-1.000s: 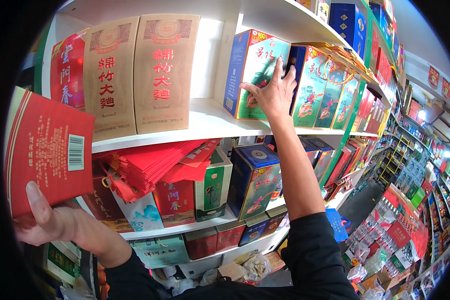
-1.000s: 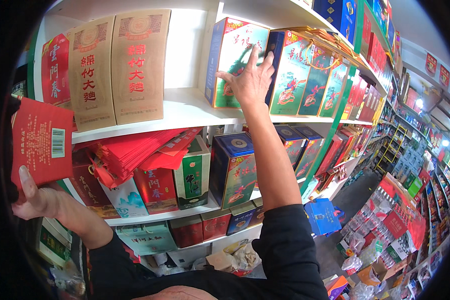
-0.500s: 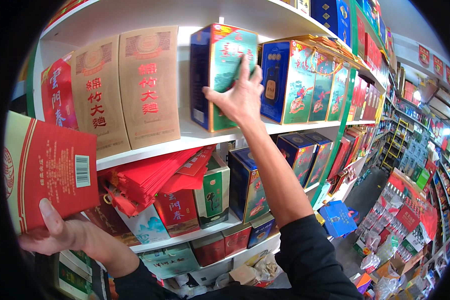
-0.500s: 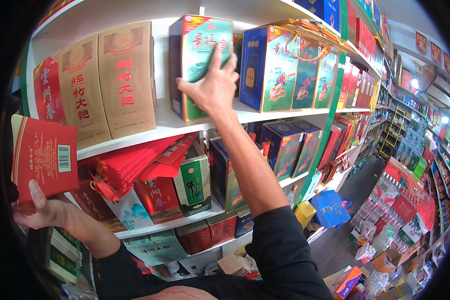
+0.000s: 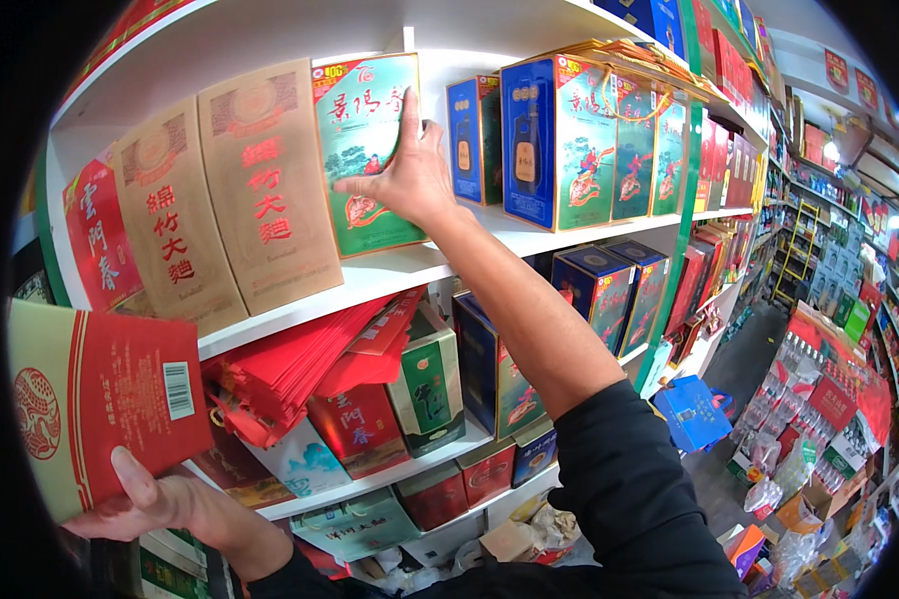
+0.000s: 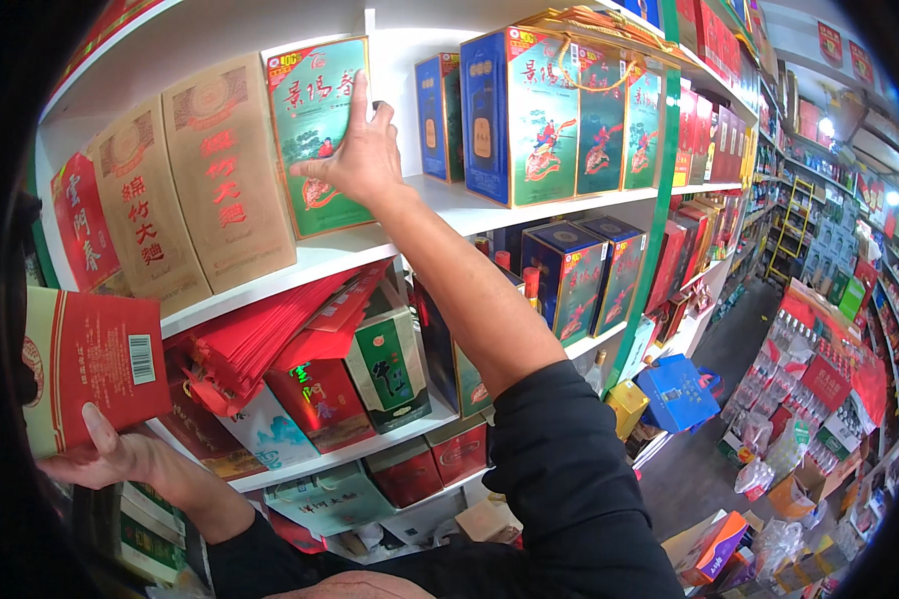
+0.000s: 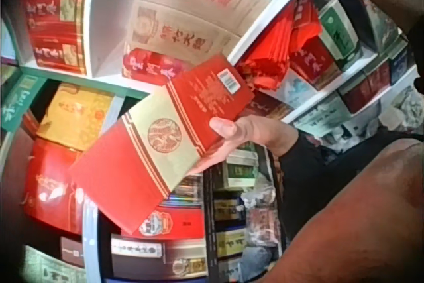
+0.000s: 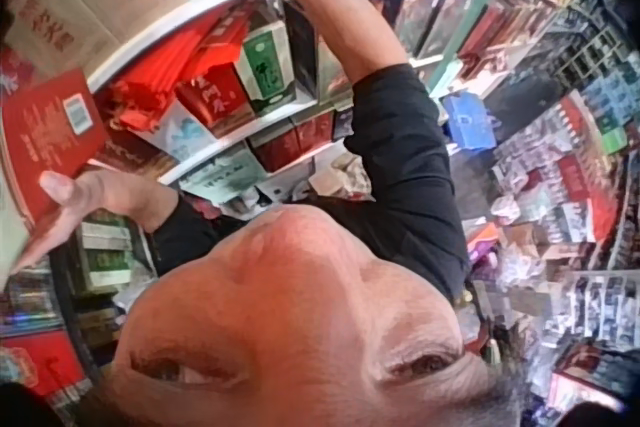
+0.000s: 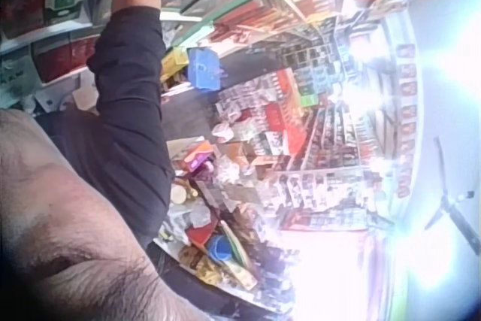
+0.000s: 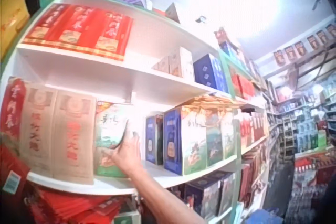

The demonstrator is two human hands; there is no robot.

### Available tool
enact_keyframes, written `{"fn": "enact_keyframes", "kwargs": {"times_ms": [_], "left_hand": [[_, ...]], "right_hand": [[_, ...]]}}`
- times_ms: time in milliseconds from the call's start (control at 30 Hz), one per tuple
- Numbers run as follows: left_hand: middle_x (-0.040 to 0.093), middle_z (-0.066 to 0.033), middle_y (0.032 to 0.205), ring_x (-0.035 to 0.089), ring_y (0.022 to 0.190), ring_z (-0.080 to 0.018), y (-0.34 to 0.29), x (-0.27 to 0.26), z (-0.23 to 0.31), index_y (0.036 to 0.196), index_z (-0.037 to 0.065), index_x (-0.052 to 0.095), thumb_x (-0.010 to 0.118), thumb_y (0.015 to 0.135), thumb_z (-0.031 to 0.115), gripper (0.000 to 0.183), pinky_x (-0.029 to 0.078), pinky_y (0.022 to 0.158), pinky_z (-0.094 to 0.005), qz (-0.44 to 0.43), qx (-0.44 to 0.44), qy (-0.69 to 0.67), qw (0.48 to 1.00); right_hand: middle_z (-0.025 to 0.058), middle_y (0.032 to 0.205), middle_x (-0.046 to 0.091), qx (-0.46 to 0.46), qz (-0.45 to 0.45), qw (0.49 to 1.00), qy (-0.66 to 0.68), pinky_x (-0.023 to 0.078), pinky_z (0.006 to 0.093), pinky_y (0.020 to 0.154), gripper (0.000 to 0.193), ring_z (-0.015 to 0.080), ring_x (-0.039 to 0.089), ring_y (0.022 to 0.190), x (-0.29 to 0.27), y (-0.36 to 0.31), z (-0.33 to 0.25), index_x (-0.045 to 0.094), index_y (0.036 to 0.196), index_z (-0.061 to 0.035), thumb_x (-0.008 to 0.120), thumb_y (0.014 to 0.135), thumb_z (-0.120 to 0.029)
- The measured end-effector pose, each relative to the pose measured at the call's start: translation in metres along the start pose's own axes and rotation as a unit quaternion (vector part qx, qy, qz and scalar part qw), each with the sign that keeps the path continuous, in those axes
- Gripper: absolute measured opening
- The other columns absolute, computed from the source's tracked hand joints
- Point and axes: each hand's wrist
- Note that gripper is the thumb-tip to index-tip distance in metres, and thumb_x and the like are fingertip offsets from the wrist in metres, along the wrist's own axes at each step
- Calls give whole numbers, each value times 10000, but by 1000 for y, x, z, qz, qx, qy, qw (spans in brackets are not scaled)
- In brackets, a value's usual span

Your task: The person restocks a store shelf by picking up various boxes and gift bags from the floor and lower shelves, then placing them on upper shelves. They handle red, green, blue, and gold boxes along with yellow gift bags, arranging them in rows.

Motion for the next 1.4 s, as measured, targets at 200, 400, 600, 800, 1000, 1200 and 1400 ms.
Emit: {"fn": "enact_keyframes", "kwargs": {"times_ms": [200, 400, 600, 800, 1000, 1200, 1400], "left_hand": [[669, -224, 1509, 721, 1285, -340, 1, 2, 0, 1626, 34, 499, 876, 849, 141, 870, 666, 1079, -495, -20, 3, 41, 999], [657, -222, 1563, 704, 1349, -345, -3, 2, 1, 1643, 13, 508, 890, 870, 87, 865, 653, 1128, -502, -19, -27, 12, 999], [633, -252, 1601, 698, 1376, -362, -8, -1, 3, 1661, 0, 500, 863, 890, 26, 853, 632, 1164, -536, -16, -17, 25, 999], [625, -260, 1606, 691, 1377, -371, -5, 6, 6, 1674, -31, 485, 814, 907, -37, 835, 608, 1187, -535, -48, -10, 36, 998], [618, -258, 1603, 678, 1385, -375, -12, 19, 12, 1678, -27, 471, 817, 900, -16, 852, 601, 1195, -540, -24, -14, 3, 1000], [615, -239, 1594, 680, 1369, -364, -22, 22, 17, 1685, 2, 457, 832, 891, 22, 879, 607, 1191, -535, -29, -7, 1, 1000], [616, -226, 1599, 673, 1378, -352, -21, 28, 18, 1698, 7, 456, 822, 885, -19, 892, 603, 1194, -532, -35, -22, -4, 999]], "right_hand": [[392, 1742, 470, 192, -197, 883, 380, 387, 511, 1371, 1448, 448, 510, 1627, -14, 41, 52, 78, 1842, 48, 1028, 864, -440], [325, 1675, 577, 128, -187, 884, 409, 438, 475, 1341, 1046, 377, 587, 1565, -13, 40, 38, 352, 1753, 76, 944, 969, -283], [320, 1603, 520, -219, 125, 965, -71, 436, 642, 1234, 1160, 529, 493, 1510, -9, 2, -4, 469, 1665, -21, 1074, 755, -412], [247, 1100, 778, -118, -82, 983, -116, 638, 546, 922, 922, 489, 795, 1021, -17, 40, -18, 623, 1219, 0, 1087, 648, -556], [387, 1564, 577, -270, 10, 936, -225, 612, 619, 1038, 1236, 598, 633, 1410, -35, 47, -15, 591, 1472, 42, 1051, 625, -733], [490, 1790, 172, 61, -53, 996, -44, 536, 649, 1205, 1721, 666, 466, 1549, -14, 68, -37, 151, 1844, -36, 1002, 595, -859], [497, 1784, 152, 80, 3, 997, -20, 457, 735, 1196, 1622, 678, 409, 1526, -1, 50, -36, 121, 1855, -53, 1019, 656, -672]]}}
Point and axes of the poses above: each hand's wrist, its own y-axis towards the middle knuckle, its own x-axis out of the palm, z = x × y
